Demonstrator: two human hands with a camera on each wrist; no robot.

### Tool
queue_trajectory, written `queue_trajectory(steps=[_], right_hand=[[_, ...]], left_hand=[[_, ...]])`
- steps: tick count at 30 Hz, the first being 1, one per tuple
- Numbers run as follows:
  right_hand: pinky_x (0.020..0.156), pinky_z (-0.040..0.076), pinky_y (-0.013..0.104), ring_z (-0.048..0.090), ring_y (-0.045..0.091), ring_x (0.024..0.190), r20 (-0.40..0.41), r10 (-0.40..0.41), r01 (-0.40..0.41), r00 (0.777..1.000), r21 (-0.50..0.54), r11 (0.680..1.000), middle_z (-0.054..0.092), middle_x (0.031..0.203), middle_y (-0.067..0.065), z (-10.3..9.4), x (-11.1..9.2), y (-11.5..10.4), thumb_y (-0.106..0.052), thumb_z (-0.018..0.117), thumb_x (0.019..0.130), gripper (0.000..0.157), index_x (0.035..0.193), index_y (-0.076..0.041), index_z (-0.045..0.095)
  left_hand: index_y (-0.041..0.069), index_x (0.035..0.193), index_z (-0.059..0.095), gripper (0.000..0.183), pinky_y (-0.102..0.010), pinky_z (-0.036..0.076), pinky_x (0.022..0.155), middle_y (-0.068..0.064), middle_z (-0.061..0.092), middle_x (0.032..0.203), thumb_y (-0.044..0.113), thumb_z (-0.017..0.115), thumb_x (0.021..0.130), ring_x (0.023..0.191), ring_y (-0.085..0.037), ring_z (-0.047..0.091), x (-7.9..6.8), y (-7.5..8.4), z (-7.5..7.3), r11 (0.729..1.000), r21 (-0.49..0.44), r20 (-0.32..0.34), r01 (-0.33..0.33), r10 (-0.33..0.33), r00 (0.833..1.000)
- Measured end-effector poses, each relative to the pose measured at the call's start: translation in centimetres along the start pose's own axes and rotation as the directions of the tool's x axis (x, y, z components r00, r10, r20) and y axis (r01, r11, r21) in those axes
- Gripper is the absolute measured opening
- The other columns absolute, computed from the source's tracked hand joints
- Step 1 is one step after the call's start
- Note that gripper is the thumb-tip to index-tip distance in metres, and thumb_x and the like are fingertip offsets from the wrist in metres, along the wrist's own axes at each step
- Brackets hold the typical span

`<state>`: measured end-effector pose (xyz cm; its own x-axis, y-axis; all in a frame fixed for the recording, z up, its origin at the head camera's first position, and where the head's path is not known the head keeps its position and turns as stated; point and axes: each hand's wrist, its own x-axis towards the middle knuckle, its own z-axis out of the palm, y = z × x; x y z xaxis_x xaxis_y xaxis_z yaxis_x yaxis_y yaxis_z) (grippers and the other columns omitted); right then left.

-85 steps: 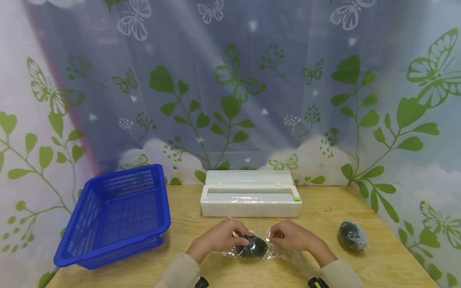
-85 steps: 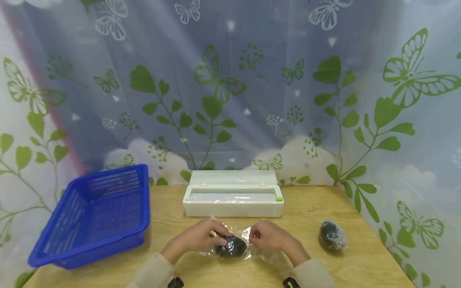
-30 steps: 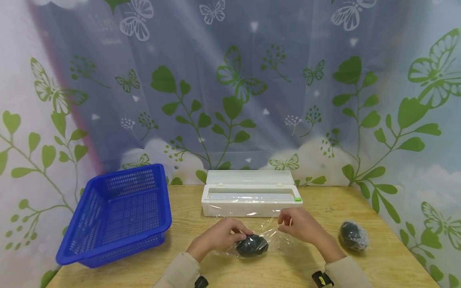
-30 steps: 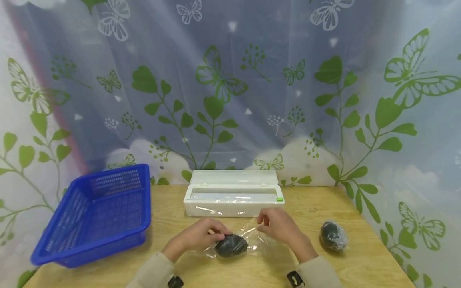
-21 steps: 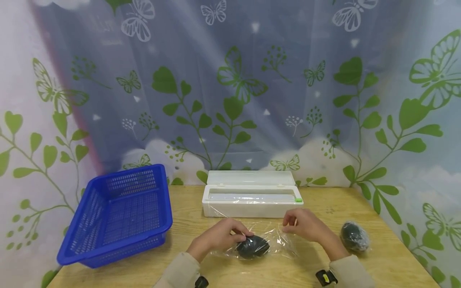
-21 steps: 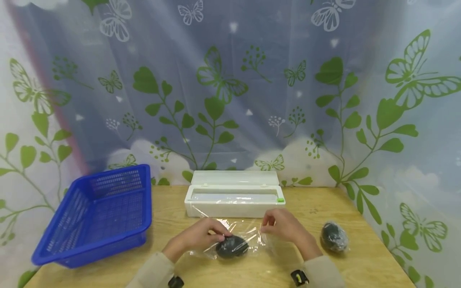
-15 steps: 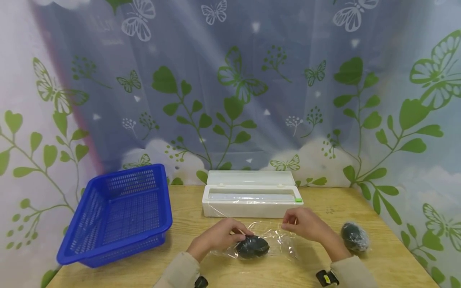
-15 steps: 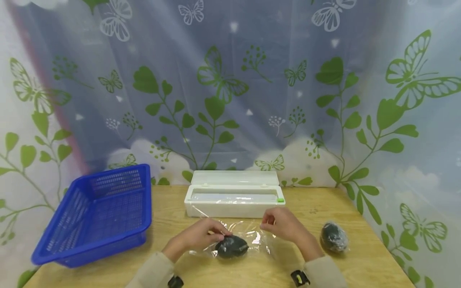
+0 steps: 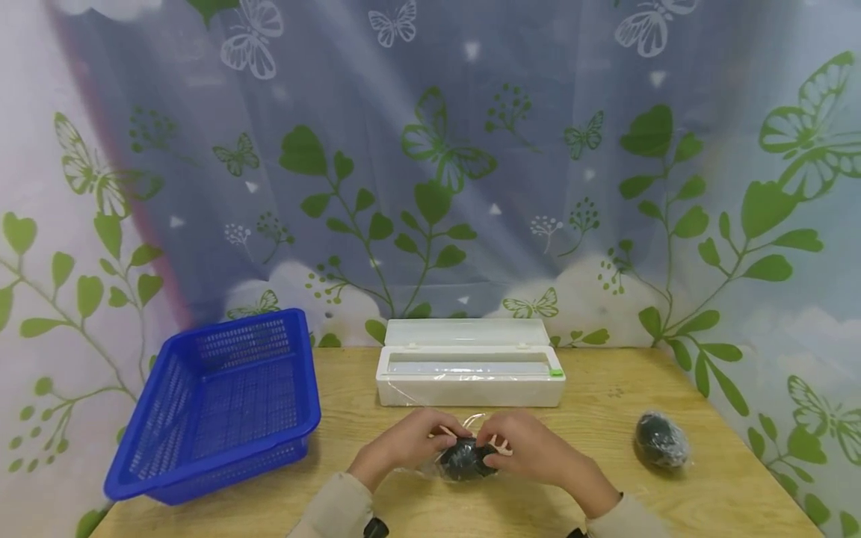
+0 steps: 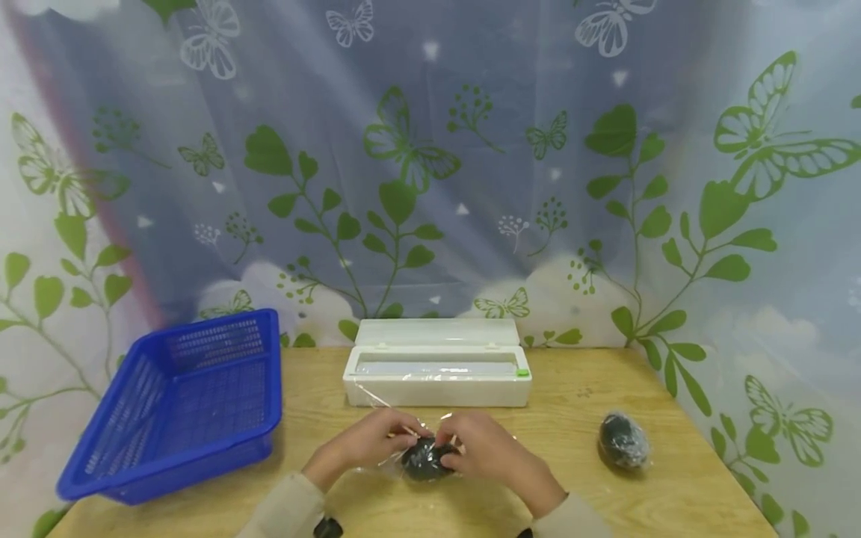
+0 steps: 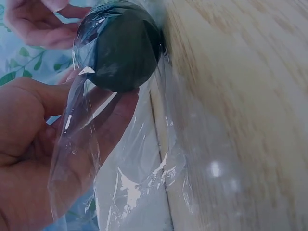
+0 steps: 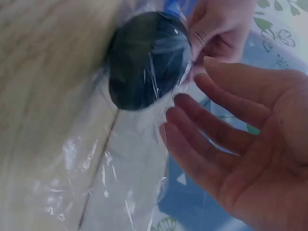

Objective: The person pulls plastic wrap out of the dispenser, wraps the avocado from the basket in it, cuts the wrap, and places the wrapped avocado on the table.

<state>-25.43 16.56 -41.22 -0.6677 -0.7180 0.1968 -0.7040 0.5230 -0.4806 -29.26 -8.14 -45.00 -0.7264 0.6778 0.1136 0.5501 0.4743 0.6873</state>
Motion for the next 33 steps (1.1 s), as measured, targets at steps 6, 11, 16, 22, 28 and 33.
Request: queue_trajectory(steps=[6,11,16,22,28,33], right_hand=[[0.080,0.059,0.030,0.071,0.021,0.096,-0.041,0.046,-0.050,0.998,-0.102,0.994,0.074,0.110,0.006,1.6,0.4,-0.1,-0.009,0.083,0.086,0.030,0.113,-0.006,0.072],[0.092,0.059,0.044,0.069,0.028,0.110,-0.035,0.086,-0.090,0.996,-0.143,0.986,0.072,0.120,0.009,2.2,0.3,-0.4,-0.011,0.084,0.085,0.040,0.123,-0.004,0.070],[0.095,0.058,0.050,0.067,0.034,0.115,-0.053,0.096,-0.105,0.994,-0.186,0.977,0.070,0.124,0.012,2.7,0.5,-0.4,-0.012,0.085,0.084,0.045,0.125,-0.003,0.069],[0.088,0.059,0.048,0.069,0.031,0.107,-0.086,0.091,-0.107,0.992,-0.196,0.975,0.070,0.120,0.011,3.2,0.9,-0.3,-0.013,0.086,0.084,0.044,0.124,-0.006,0.069],[0.088,0.058,0.052,0.068,0.030,0.106,-0.076,0.147,-0.158,0.986,-0.172,0.972,0.069,0.120,0.011,3.3,1.1,-0.2,-0.014,0.086,0.083,0.047,0.127,-0.009,0.069],[0.085,0.058,0.047,0.068,0.027,0.101,-0.075,0.159,-0.169,0.984,-0.150,0.974,0.068,0.115,0.010,3.3,1.2,0.1,-0.013,0.086,0.084,0.047,0.127,-0.006,0.068]], left_hand=[[0.008,0.121,0.076,0.025,-0.024,0.055,0.094,-0.007,0.076,0.122,0.003,0.060,0.102,0.114,-0.017,0.069,-0.2,-0.2,0.1,0.999,0.003,-0.016,-0.035,0.035,0.999],[0.008,0.123,0.075,0.026,-0.024,0.056,0.093,-0.008,0.076,0.122,0.004,0.060,0.102,0.113,-0.017,0.069,-0.2,-0.4,0.2,0.999,0.014,-0.029,-0.035,0.035,0.999],[0.007,0.125,0.074,0.026,-0.024,0.056,0.094,-0.008,0.075,0.125,0.008,0.059,0.104,0.112,-0.020,0.070,-0.2,-0.5,0.2,0.999,0.051,-0.028,-0.017,0.018,0.999],[0.010,0.128,0.072,0.026,-0.029,0.058,0.093,-0.007,0.074,0.127,0.014,0.060,0.105,0.108,-0.019,0.072,-0.2,-0.3,-0.4,0.996,0.090,-0.032,-0.021,0.024,0.999],[0.007,0.121,0.074,0.024,-0.022,0.058,0.079,-0.009,0.075,0.118,0.015,0.069,0.100,0.102,-0.020,0.069,-0.2,0.1,-0.8,0.995,0.077,-0.094,-0.065,0.072,0.993],[0.006,0.116,0.075,0.026,-0.018,0.056,0.071,-0.010,0.075,0.112,0.018,0.077,0.093,0.095,-0.022,0.068,-0.2,0.4,-1.1,0.995,0.065,-0.066,-0.080,0.085,0.994]])
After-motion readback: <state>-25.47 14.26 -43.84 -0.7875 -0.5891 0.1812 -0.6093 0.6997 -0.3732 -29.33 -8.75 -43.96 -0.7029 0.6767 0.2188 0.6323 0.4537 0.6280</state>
